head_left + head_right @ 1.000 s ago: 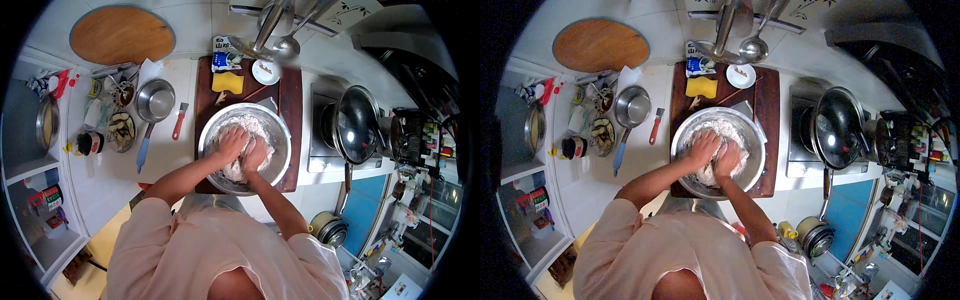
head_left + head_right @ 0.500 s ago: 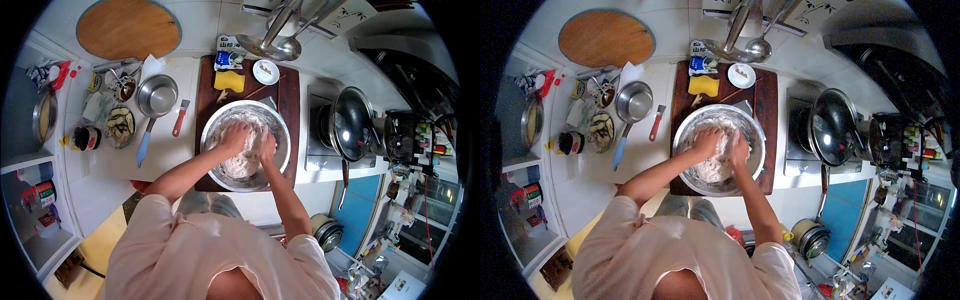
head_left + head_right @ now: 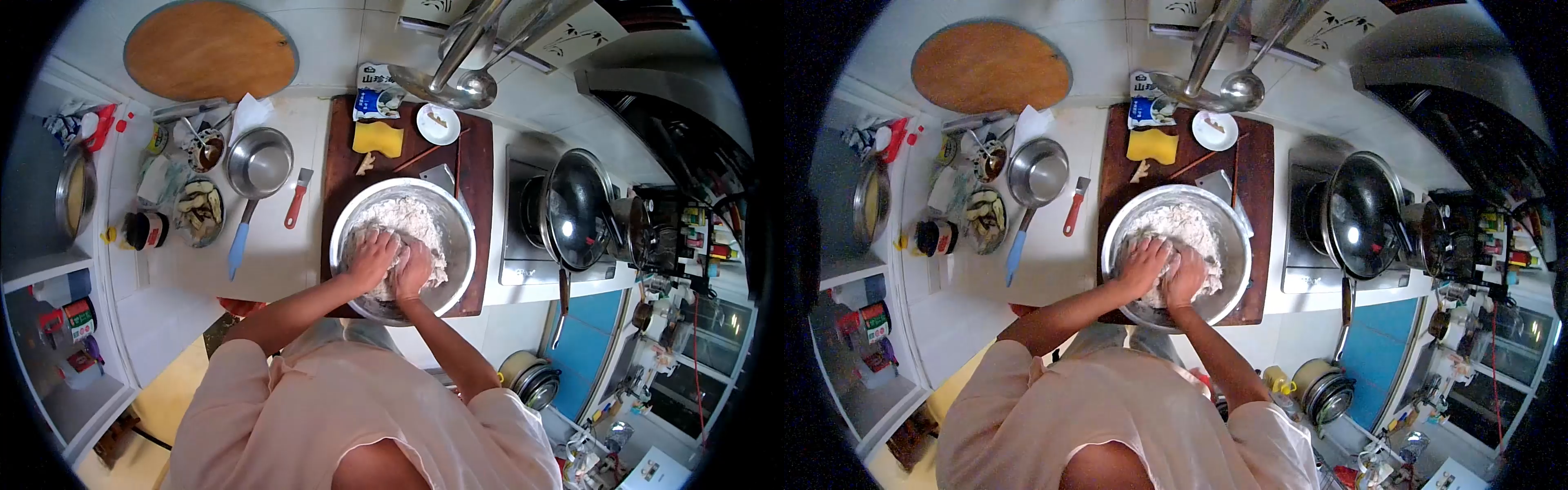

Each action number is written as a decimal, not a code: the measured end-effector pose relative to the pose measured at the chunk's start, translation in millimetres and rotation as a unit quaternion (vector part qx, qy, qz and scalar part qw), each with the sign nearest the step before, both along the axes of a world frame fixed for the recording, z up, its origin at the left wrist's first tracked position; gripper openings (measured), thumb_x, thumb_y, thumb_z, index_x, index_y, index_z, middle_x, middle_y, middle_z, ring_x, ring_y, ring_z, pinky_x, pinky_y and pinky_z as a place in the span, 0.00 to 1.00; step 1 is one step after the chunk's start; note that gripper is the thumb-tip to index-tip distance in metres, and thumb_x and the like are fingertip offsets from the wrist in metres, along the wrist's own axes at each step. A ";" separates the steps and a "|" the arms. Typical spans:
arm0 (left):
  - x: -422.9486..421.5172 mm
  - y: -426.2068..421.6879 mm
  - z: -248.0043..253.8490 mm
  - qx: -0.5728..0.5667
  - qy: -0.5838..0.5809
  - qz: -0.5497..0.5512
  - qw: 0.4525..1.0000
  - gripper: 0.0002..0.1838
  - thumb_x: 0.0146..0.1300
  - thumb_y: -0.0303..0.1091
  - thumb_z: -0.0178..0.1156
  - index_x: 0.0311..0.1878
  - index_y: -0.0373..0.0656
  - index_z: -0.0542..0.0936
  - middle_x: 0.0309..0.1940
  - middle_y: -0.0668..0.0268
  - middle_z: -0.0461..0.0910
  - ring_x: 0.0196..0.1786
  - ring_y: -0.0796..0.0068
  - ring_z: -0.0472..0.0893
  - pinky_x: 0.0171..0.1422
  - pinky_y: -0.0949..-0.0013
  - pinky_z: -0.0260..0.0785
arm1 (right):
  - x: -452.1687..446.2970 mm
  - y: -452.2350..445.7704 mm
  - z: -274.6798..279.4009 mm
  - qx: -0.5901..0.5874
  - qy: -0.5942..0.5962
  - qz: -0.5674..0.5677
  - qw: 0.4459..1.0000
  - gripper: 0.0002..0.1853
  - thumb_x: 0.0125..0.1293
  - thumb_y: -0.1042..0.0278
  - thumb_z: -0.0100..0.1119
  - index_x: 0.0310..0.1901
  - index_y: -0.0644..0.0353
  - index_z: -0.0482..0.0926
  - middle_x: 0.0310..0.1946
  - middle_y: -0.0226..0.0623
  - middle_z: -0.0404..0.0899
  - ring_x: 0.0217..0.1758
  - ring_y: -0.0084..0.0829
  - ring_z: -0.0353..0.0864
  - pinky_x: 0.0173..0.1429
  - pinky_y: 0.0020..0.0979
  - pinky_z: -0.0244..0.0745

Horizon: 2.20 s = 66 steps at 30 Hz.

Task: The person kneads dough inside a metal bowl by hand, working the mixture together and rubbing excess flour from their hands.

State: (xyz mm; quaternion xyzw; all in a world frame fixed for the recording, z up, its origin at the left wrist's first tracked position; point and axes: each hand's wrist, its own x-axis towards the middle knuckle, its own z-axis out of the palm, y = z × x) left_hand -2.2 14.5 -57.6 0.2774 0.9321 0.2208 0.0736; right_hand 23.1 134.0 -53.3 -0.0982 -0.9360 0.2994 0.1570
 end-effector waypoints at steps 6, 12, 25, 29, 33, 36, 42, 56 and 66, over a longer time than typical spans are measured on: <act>-41.9 17.8 -13.5 -0.025 0.005 0.052 0.998 0.11 0.58 0.36 0.53 0.43 0.45 0.75 0.46 0.63 0.75 0.55 0.61 0.73 0.57 0.53 0.63 | -43.6 15.7 -15.3 -0.023 -0.018 0.020 0.999 0.15 0.67 0.59 0.42 0.39 0.60 0.76 0.34 0.47 0.76 0.39 0.51 0.75 0.45 0.49 0.64; -65.1 18.1 -22.9 0.006 -0.007 0.048 0.999 0.09 0.58 0.33 0.54 0.40 0.44 0.76 0.37 0.58 0.80 0.46 0.59 0.80 0.49 0.56 0.69 | -71.1 30.5 -29.2 -0.022 0.009 0.011 1.000 0.19 0.70 0.56 0.40 0.33 0.61 0.76 0.23 0.52 0.74 0.29 0.56 0.74 0.34 0.50 0.66; 53.4 -26.8 64.2 0.064 -0.023 -0.085 0.994 0.37 0.45 0.33 0.69 0.62 0.36 0.68 0.60 0.51 0.64 0.64 0.48 0.64 0.69 0.51 0.57 | 9.7 35.5 73.0 -0.044 -0.031 0.207 0.977 0.09 0.61 0.66 0.55 0.32 0.64 0.74 0.32 0.49 0.74 0.38 0.53 0.73 0.42 0.48 0.65; 42.2 -20.5 39.3 0.055 0.008 -0.034 0.998 0.33 0.50 0.32 0.64 0.62 0.38 0.68 0.60 0.52 0.65 0.63 0.50 0.63 0.69 0.50 0.56 | 24.9 11.2 40.3 0.018 -0.027 0.119 0.992 0.10 0.61 0.64 0.53 0.37 0.63 0.74 0.35 0.50 0.73 0.41 0.53 0.71 0.46 0.48 0.64; 21.8 -4.3 6.4 0.009 0.025 0.015 1.000 0.24 0.58 0.31 0.52 0.60 0.40 0.69 0.59 0.55 0.66 0.63 0.51 0.64 0.66 0.50 0.59 | 10.5 7.8 7.0 -0.002 -0.036 0.065 0.997 0.12 0.63 0.62 0.48 0.38 0.62 0.74 0.36 0.50 0.74 0.42 0.53 0.71 0.47 0.48 0.64; 2.1 7.2 -13.9 0.015 0.078 0.070 0.994 0.19 0.58 0.32 0.52 0.54 0.42 0.74 0.52 0.59 0.73 0.58 0.57 0.70 0.60 0.53 0.65 | -16.7 10.0 -7.9 -0.007 -0.005 0.062 0.998 0.15 0.65 0.59 0.44 0.37 0.62 0.75 0.34 0.50 0.74 0.41 0.52 0.72 0.46 0.49 0.64; -36.2 14.4 -15.2 -0.020 0.051 0.109 0.993 0.10 0.56 0.33 0.54 0.42 0.44 0.76 0.42 0.62 0.79 0.46 0.62 0.78 0.50 0.56 0.70 | -57.9 18.4 -15.5 0.021 -0.031 0.091 0.995 0.16 0.66 0.58 0.41 0.35 0.62 0.75 0.31 0.51 0.74 0.38 0.54 0.72 0.44 0.48 0.62; -8.5 1.5 44.4 0.018 -0.131 0.040 0.990 0.31 0.47 0.31 0.68 0.57 0.38 0.72 0.57 0.50 0.70 0.63 0.51 0.68 0.62 0.49 0.63 | -28.7 46.6 36.6 -0.032 -0.022 0.202 0.979 0.12 0.65 0.62 0.54 0.35 0.64 0.79 0.31 0.52 0.78 0.35 0.53 0.76 0.41 0.48 0.69; 79.5 1.6 38.8 0.009 -0.033 0.001 0.999 0.31 0.49 0.39 0.68 0.59 0.44 0.73 0.59 0.58 0.68 0.64 0.52 0.63 0.71 0.42 0.50 | 16.4 54.2 30.8 -0.143 -0.051 0.070 0.986 0.15 0.60 0.66 0.60 0.45 0.66 0.74 0.43 0.54 0.75 0.46 0.52 0.75 0.50 0.45 0.70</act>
